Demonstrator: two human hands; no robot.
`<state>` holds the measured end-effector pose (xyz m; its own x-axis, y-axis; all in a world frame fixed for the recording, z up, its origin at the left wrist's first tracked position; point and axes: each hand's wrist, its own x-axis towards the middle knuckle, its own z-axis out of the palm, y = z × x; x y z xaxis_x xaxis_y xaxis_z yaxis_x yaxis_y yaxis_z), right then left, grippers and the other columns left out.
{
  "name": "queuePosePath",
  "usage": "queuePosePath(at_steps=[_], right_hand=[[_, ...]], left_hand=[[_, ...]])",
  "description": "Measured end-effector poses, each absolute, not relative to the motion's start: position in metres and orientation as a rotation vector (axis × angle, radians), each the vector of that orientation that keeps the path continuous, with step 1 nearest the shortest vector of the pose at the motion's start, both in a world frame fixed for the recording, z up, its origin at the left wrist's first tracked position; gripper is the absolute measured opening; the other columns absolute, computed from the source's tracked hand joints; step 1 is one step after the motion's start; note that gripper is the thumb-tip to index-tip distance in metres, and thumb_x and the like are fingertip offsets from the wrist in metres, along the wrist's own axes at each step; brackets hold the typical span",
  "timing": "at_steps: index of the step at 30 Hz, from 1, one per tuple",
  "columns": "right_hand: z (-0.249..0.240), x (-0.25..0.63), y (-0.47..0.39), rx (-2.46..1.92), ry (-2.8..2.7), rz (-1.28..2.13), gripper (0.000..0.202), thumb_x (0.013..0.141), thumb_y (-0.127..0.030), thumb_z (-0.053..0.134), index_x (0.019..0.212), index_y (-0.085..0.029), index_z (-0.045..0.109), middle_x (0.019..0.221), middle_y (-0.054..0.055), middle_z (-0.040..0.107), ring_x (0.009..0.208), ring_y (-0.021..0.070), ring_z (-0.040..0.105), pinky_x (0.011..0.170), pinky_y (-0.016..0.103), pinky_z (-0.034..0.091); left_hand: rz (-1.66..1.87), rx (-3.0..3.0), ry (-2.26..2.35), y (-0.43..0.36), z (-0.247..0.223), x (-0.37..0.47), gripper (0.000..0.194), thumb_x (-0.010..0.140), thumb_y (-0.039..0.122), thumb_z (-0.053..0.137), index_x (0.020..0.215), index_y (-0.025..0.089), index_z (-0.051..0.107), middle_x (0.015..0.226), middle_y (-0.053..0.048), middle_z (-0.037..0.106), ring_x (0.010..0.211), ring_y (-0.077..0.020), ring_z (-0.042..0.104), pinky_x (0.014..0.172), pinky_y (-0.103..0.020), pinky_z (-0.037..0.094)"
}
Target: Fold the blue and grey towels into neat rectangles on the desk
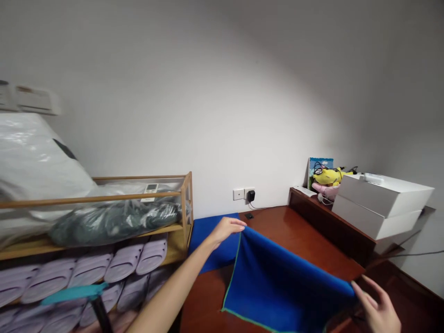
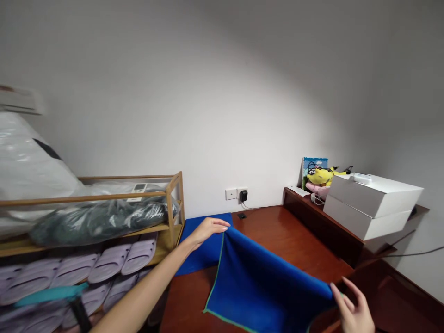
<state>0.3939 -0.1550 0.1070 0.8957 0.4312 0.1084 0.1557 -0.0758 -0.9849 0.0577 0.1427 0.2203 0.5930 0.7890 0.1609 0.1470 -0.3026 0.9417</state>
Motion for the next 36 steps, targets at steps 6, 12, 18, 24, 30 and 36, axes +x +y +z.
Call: queuePosePath(at_steps=[6,12,18,24,30,36], right_hand=[[0.158,0.404,-0.134,-1.626,-0.686,0.32,0.051,0.059,-0.057,0.071,0.092,-0.018,0.071,0.097,0.004,0.072,0.102,0.0265,0.061,0.078,0.02,0.052],[0.184,0.398,-0.104,-1.48,-0.872,0.547,0.055,0.061,-0.051,0.073,0.103,-0.017,0.069,0.1,0.007,0.071,0.104,0.0263,0.061,0.082,0.022,0.051],[0.193,0.385,-0.083,-1.421,-1.02,0.648,0.05,0.064,-0.046,0.073,0.107,-0.021,0.067,0.103,0.004,0.071,0.104,0.0223,0.061,0.083,0.018,0.049],[0.207,0.372,-0.075,-1.456,-1.135,0.493,0.045,0.062,-0.051,0.072,0.094,-0.02,0.072,0.096,0.006,0.072,0.091,0.0246,0.066,0.075,0.022,0.053],[0.222,0.368,-0.08,-1.489,-1.22,0.296,0.043,0.059,-0.057,0.07,0.082,-0.021,0.074,0.087,0.005,0.073,0.081,0.0252,0.067,0.068,0.025,0.056],[0.213,0.383,-0.089,-1.591,-1.31,0.177,0.041,0.062,-0.06,0.067,0.081,-0.024,0.073,0.085,0.002,0.073,0.083,0.0228,0.067,0.076,0.024,0.054]], left_hand=[[0.904,1.805,0.849,0.103,0.246,0.009,0.035,0.059,0.042,0.073,0.082,0.016,0.07,0.073,-0.004,0.073,0.076,-0.0222,0.066,0.072,-0.03,0.048],[1.037,1.797,0.925,0.079,0.256,-0.041,0.037,0.062,0.046,0.071,0.085,0.016,0.069,0.083,-0.006,0.074,0.082,-0.0227,0.067,0.075,-0.031,0.05],[1.082,1.825,0.981,0.07,0.251,-0.083,0.038,0.064,0.043,0.073,0.089,0.016,0.069,0.083,-0.006,0.074,0.083,-0.0225,0.067,0.076,-0.029,0.05],[1.011,1.891,1.062,0.061,0.258,-0.101,0.032,0.065,0.042,0.069,0.083,0.015,0.069,0.081,-0.006,0.074,0.081,-0.023,0.068,0.072,-0.029,0.051],[0.952,2.028,1.079,0.04,0.277,-0.104,0.024,0.072,0.04,0.06,0.072,0.016,0.066,0.062,-0.001,0.068,0.059,-0.0176,0.065,0.061,-0.026,0.049],[0.89,2.205,1.149,0.016,0.294,-0.114,0.026,0.079,0.041,0.052,0.069,0.019,0.063,0.059,0.002,0.065,0.06,-0.015,0.06,0.06,-0.023,0.043]])
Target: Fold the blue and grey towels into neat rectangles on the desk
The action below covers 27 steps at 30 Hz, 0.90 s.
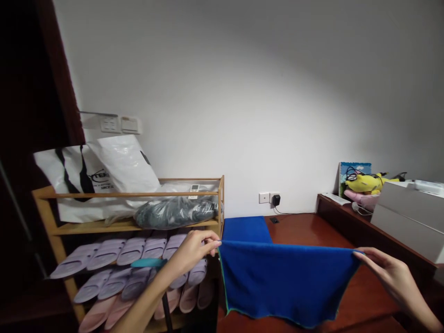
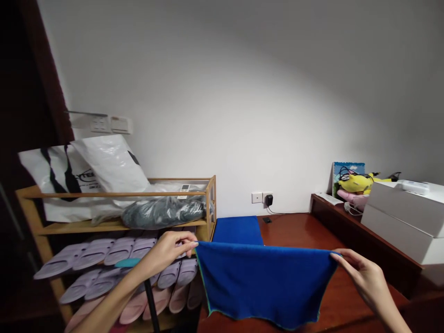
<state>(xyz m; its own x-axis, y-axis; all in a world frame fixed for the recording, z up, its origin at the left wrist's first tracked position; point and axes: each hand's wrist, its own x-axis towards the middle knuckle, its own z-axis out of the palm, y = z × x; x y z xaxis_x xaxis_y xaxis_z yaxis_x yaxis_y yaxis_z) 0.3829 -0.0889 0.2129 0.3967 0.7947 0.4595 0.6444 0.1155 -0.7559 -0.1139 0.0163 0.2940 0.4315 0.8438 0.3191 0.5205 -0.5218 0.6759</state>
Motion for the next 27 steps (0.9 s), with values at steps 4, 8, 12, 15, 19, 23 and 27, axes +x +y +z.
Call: queuePosePath(at_steps=[4,8,12,15,19,23,27], right_hand=[[0.215,0.385,-0.103,-1.628,-1.433,0.174,0.039,0.064,-0.06,0.065,0.08,-0.025,0.072,0.086,0.001,0.072,0.082,0.0224,0.066,0.076,0.023,0.053],[0.22,0.379,-0.109,-1.666,-1.387,0.154,0.042,0.059,-0.064,0.065,0.076,-0.026,0.073,0.086,0.002,0.072,0.082,0.0246,0.066,0.076,0.027,0.053],[0.212,0.372,-0.096,-1.664,-1.305,0.234,0.046,0.059,-0.066,0.064,0.075,-0.024,0.072,0.073,0.002,0.07,0.067,0.0211,0.062,0.061,0.026,0.051],[0.196,0.369,-0.079,-1.692,-1.254,0.392,0.048,0.065,-0.065,0.061,0.081,-0.021,0.07,0.051,-0.001,0.059,0.045,0.0144,0.049,0.042,0.025,0.038],[0.169,0.364,-0.05,-1.663,-1.194,0.549,0.051,0.068,-0.066,0.058,0.078,-0.017,0.066,0.051,0.0,0.06,0.042,0.0144,0.05,0.044,0.026,0.038],[0.137,0.357,-0.016,-1.648,-1.145,0.578,0.05,0.066,-0.065,0.06,0.077,-0.017,0.064,0.069,0.007,0.07,0.054,0.0191,0.063,0.048,0.026,0.042],[0.11,0.35,0.017,-1.647,-1.117,0.596,0.05,0.066,-0.065,0.057,0.075,-0.017,0.063,0.069,0.009,0.071,0.061,0.0228,0.067,0.047,0.026,0.043]], left_hand=[[0.828,2.272,1.197,0.001,0.303,-0.123,0.026,0.081,0.041,0.051,0.07,0.02,0.062,0.058,0.003,0.064,0.061,-0.0144,0.059,0.062,-0.022,0.041],[0.759,2.193,1.187,-0.008,0.311,-0.13,0.028,0.08,0.045,0.051,0.071,0.021,0.061,0.057,0.004,0.062,0.06,-0.0144,0.057,0.059,-0.022,0.04],[0.774,2.094,1.12,0.001,0.295,-0.131,0.028,0.079,0.048,0.055,0.072,0.021,0.06,0.054,0.005,0.058,0.055,-0.0133,0.052,0.055,-0.022,0.038],[0.743,1.982,1.057,0.017,0.263,-0.129,0.03,0.078,0.05,0.056,0.073,0.02,0.058,0.052,0.005,0.054,0.052,-0.0118,0.048,0.052,-0.022,0.035],[0.753,1.836,1.015,0.045,0.209,-0.123,0.038,0.073,0.056,0.059,0.074,0.018,0.058,0.051,0.005,0.053,0.048,-0.0103,0.046,0.049,-0.022,0.034],[0.826,1.802,1.081,0.078,0.166,-0.116,0.048,0.068,0.065,0.057,0.073,0.017,0.058,0.048,0.006,0.05,0.045,-0.0099,0.044,0.046,-0.022,0.031],[0.912,1.821,1.151,0.111,0.133,-0.11,0.05,0.067,0.068,0.052,0.069,0.019,0.055,0.046,0.007,0.047,0.044,-0.01,0.041,0.047,-0.023,0.03]])
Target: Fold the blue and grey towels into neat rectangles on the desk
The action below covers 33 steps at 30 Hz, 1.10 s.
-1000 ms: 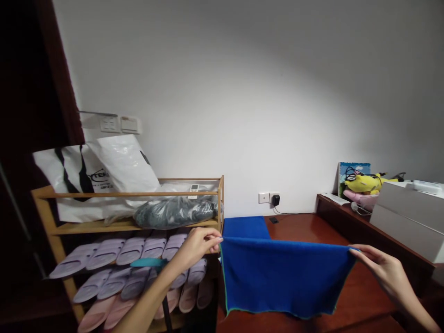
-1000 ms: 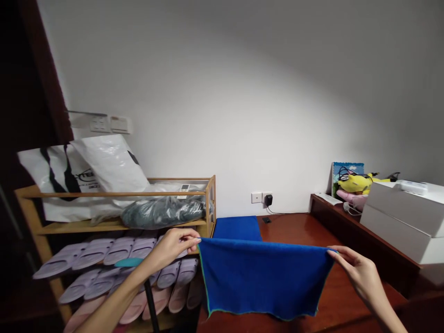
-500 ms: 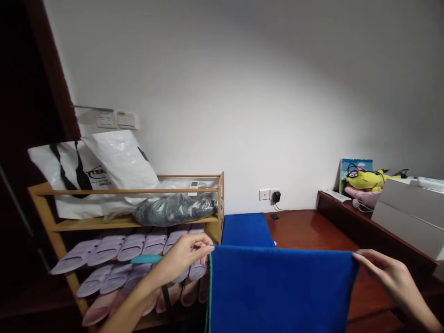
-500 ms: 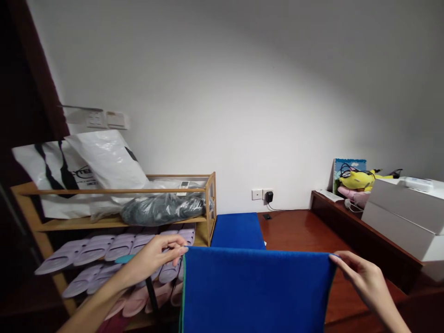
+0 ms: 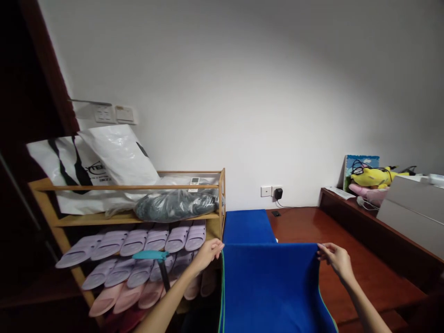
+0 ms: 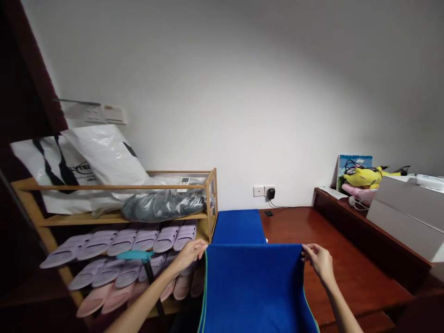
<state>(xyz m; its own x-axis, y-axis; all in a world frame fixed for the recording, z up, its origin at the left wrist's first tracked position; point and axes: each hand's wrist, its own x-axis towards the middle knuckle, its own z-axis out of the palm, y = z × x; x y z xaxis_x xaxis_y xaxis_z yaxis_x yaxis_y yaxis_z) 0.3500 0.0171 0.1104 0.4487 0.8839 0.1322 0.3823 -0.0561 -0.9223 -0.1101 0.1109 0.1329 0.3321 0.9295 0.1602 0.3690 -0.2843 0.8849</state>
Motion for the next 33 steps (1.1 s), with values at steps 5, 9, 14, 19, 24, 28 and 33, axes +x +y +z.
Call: queuePosePath(at_steps=[5,9,14,19,24,28,33], right_hand=[[0.087,0.344,0.053,-1.679,-1.101,0.606,0.045,0.066,-0.063,0.057,0.072,-0.018,0.062,0.068,0.008,0.071,0.065,0.0237,0.069,0.049,0.026,0.046],[0.072,0.344,0.076,-1.714,-1.102,0.606,0.043,0.064,-0.062,0.057,0.068,-0.02,0.062,0.067,0.007,0.071,0.065,0.0246,0.069,0.049,0.027,0.047],[0.055,0.348,0.097,-1.759,-1.114,0.616,0.041,0.063,-0.063,0.056,0.064,-0.022,0.061,0.066,0.006,0.072,0.064,0.0252,0.069,0.05,0.028,0.048],[0.037,0.35,0.111,-1.796,-1.113,0.636,0.04,0.064,-0.061,0.055,0.065,-0.022,0.061,0.066,0.006,0.072,0.065,0.025,0.069,0.051,0.028,0.048],[0.023,0.345,0.122,-1.818,-1.124,0.635,0.039,0.064,-0.061,0.053,0.065,-0.023,0.06,0.066,0.006,0.072,0.065,0.026,0.069,0.055,0.03,0.05],[0.013,0.343,0.13,-1.857,-1.149,0.586,0.037,0.065,-0.059,0.051,0.063,-0.024,0.06,0.066,0.007,0.072,0.066,0.0259,0.069,0.059,0.031,0.052],[-0.001,0.317,0.132,-1.948,-1.212,0.428,0.043,0.077,-0.053,0.037,0.083,-0.02,0.064,0.08,0.012,0.072,0.079,0.0285,0.069,0.072,0.038,0.053]], left_hand=[[1.034,1.836,1.265,0.145,0.099,-0.101,0.047,0.068,0.068,0.047,0.064,0.022,0.049,0.045,0.007,0.044,0.047,-0.0124,0.043,0.054,-0.026,0.033],[1.041,1.845,1.344,0.166,0.075,-0.094,0.046,0.07,0.068,0.044,0.06,0.022,0.047,0.044,0.007,0.043,0.046,-0.0132,0.043,0.053,-0.026,0.032],[0.982,1.869,1.423,0.186,0.049,-0.093,0.044,0.078,0.062,0.045,0.059,0.022,0.047,0.045,0.008,0.042,0.047,-0.0124,0.045,0.054,-0.026,0.035],[0.884,1.912,1.542,0.2,0.029,-0.092,0.035,0.088,0.047,0.049,0.069,0.017,0.054,0.056,0.007,0.05,0.052,-0.0098,0.049,0.06,-0.027,0.043],[0.778,1.95,1.702,0.208,0.014,-0.084,0.03,0.089,0.043,0.051,0.079,0.015,0.058,0.072,0.003,0.059,0.064,-0.0111,0.057,0.066,-0.03,0.048],[0.704,1.972,1.856,0.21,0.008,-0.081,0.026,0.09,0.038,0.05,0.083,0.016,0.06,0.073,0.002,0.062,0.068,-0.0132,0.06,0.069,-0.031,0.048],[0.662,2.1,1.933,0.189,0.009,-0.062,0.028,0.092,0.021,0.036,0.106,0.02,0.06,0.089,-0.009,0.068,0.09,-0.0226,0.064,0.075,-0.033,0.046]])
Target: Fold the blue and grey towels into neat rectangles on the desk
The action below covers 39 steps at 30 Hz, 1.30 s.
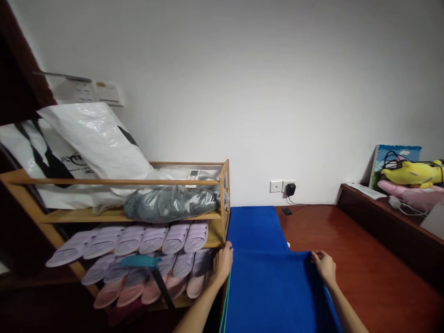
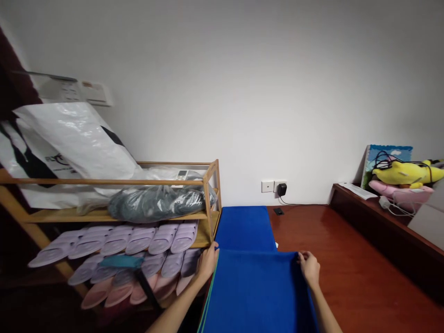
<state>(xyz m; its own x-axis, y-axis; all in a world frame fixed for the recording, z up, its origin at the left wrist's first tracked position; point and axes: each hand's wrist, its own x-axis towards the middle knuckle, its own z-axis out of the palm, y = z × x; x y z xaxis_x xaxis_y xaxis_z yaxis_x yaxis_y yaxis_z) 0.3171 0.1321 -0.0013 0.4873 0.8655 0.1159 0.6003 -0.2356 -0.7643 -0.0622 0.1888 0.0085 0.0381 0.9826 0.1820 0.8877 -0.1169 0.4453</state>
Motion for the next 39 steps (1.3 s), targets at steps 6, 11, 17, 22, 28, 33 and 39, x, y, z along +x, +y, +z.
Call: queuePosePath(at_steps=[6,11,17,22,28,33,39], right_hand=[[-0.023,0.197,0.128,-1.71,-1.724,0.354,0.051,0.086,-0.047,0.036,0.13,-0.024,0.049,0.134,0.006,0.052,0.124,0.0221,0.046,0.103,0.037,0.037],[-0.035,0.186,0.125,-1.705,-1.975,0.292,0.055,0.089,-0.054,0.032,0.139,-0.031,0.035,0.148,0.003,0.03,0.136,0.0226,0.024,0.11,0.047,0.024],[-0.045,0.278,0.116,-2.22,-1.838,0.086,0.061,0.09,-0.057,0.023,0.142,-0.025,0.029,0.15,0.005,0.024,0.139,0.021,0.017,0.11,0.051,0.019],[-0.034,0.285,0.103,-2.273,-1.788,0.078,0.065,0.089,-0.059,0.019,0.143,-0.023,0.025,0.152,0.005,0.019,0.14,0.0188,0.012,0.111,0.048,0.019],[-0.033,0.253,0.064,-2.175,-1.862,0.046,0.068,0.087,-0.066,0.02,0.143,-0.028,0.024,0.152,0.002,0.016,0.14,0.0185,0.012,0.112,0.045,0.019],[-0.038,0.254,0.05,-2.187,-1.889,0.06,0.071,0.086,-0.067,0.021,0.143,-0.024,0.026,0.151,0.004,0.02,0.139,0.0208,0.015,0.113,0.047,0.018],[-0.041,0.256,0.021,-2.15,-1.894,-0.048,0.068,0.086,-0.065,0.026,0.143,-0.029,0.022,0.152,0.002,0.018,0.139,0.0202,0.015,0.112,0.046,0.022]], left_hand=[[0.595,2.5,1.567,0.149,-0.004,0.012,0.051,0.088,0.018,0.034,0.138,0.026,0.037,0.144,-0.004,0.04,0.134,-0.0204,0.032,0.108,-0.037,0.027],[0.499,2.594,1.59,0.151,-0.02,0.0,0.056,0.092,0.039,0.029,0.144,0.019,0.022,0.151,-0.009,0.025,0.138,-0.0249,0.02,0.111,-0.051,0.021],[0.457,2.606,1.728,0.162,-0.027,-0.042,0.058,0.093,0.049,0.023,0.145,0.022,0.019,0.151,-0.006,0.023,0.139,-0.023,0.02,0.111,-0.051,0.02],[0.467,2.655,1.84,0.146,-0.011,-0.031,0.056,0.094,0.041,0.026,0.144,0.02,0.019,0.151,-0.006,0.022,0.139,-0.0237,0.017,0.112,-0.054,0.016],[0.479,2.69,1.735,0.083,-0.017,-0.025,0.061,0.095,0.046,0.024,0.145,0.019,0.002,0.152,-0.004,0.018,0.139,-0.0209,0.019,0.11,-0.045,0.027],[0.429,2.682,1.711,0.062,-0.027,-0.032,0.061,0.094,0.047,0.026,0.145,0.023,0.002,0.15,-0.004,0.024,0.137,-0.0223,0.026,0.109,-0.047,0.028],[0.52,2.72,1.696,0.038,-0.019,-0.033,0.061,0.094,0.043,0.028,0.145,0.025,-0.001,0.151,-0.001,0.02,0.137,-0.0218,0.024,0.109,-0.043,0.027]])
